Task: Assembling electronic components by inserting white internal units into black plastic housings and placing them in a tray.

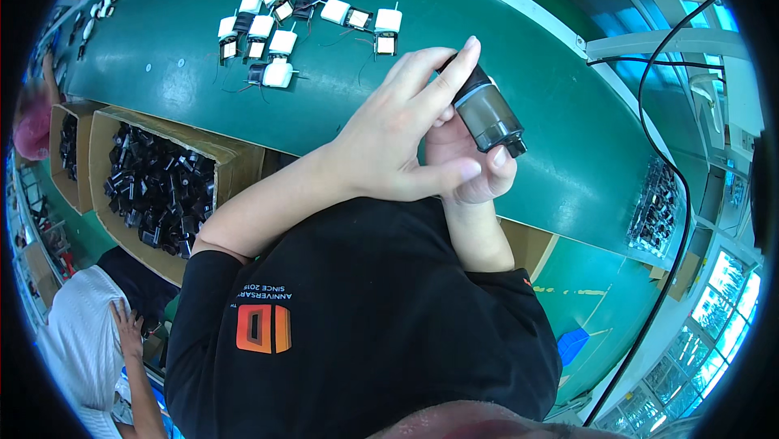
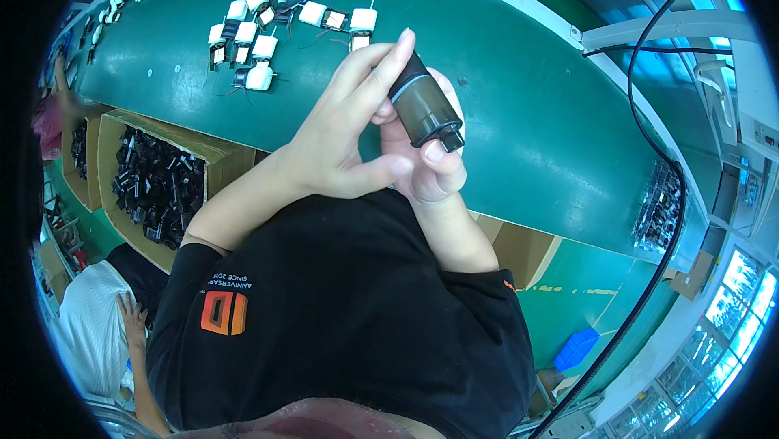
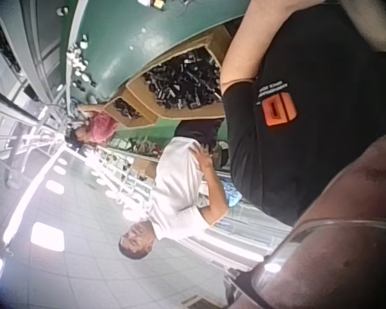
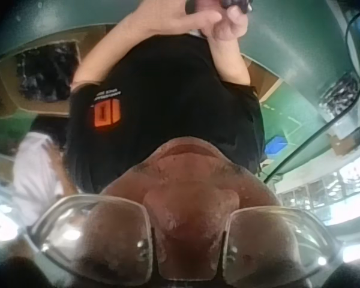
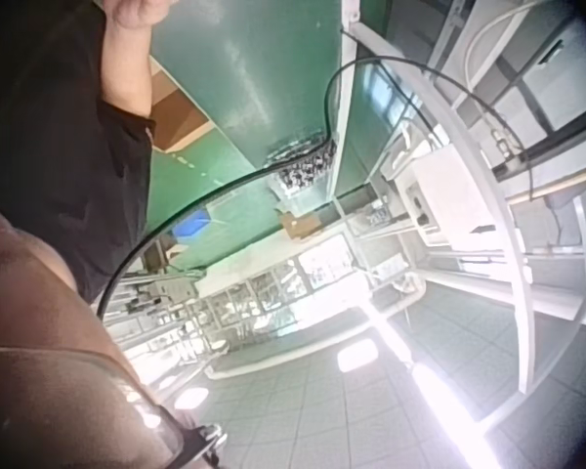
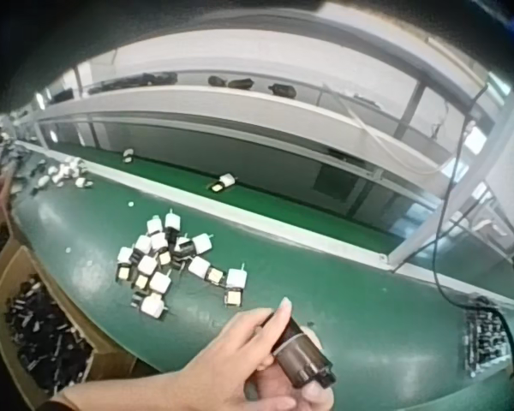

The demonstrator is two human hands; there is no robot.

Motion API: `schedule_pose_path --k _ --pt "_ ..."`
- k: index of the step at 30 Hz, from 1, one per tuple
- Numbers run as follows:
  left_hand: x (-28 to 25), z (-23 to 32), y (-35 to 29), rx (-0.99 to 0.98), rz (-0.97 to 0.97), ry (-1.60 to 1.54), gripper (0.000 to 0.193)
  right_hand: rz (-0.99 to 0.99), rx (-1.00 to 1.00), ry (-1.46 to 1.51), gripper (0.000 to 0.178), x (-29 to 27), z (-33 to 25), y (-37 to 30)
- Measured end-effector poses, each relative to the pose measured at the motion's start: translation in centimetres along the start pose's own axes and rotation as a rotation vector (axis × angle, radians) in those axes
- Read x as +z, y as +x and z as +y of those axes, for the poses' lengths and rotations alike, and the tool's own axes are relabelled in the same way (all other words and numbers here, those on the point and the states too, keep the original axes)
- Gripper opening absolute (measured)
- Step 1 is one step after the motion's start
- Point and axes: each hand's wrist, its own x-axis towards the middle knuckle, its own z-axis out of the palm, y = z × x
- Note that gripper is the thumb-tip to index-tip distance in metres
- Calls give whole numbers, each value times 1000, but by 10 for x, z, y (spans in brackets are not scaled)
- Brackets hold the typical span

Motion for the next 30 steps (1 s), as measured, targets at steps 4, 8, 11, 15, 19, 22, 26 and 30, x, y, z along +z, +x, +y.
schedule_pose_path --k 4,8,11,15,19,22,26,30 --pt "3 -4 -3 1 -51 35 88 37 -1 -23 74 -6 7 -8" --pt "13 -5 -6 12 22 39 86 52 -22 20 71 0 8 -6" --pt "17 -5 -7 15 55 17 83 -49 -52 29 71 -8 11 -2" --pt "2 -2 -7 10 -77 7 80 -45 -33 -42 73 -8 -7 -5" --pt "-93 9 -31 -127 -44 59 70 -395 -50 -1013 56 -51 -140 -60" --pt "-192 -36 -139 -227 662 370 21 12 974 -1345 51 -80 -190 -137" --pt "-256 -90 -288 -681 852 851 11 47 1150 -1853 50 -187 -140 -182" --pt "-228 -116 -315 -675 274 982 34 -79 766 -1904 44 -230 -115 -187"
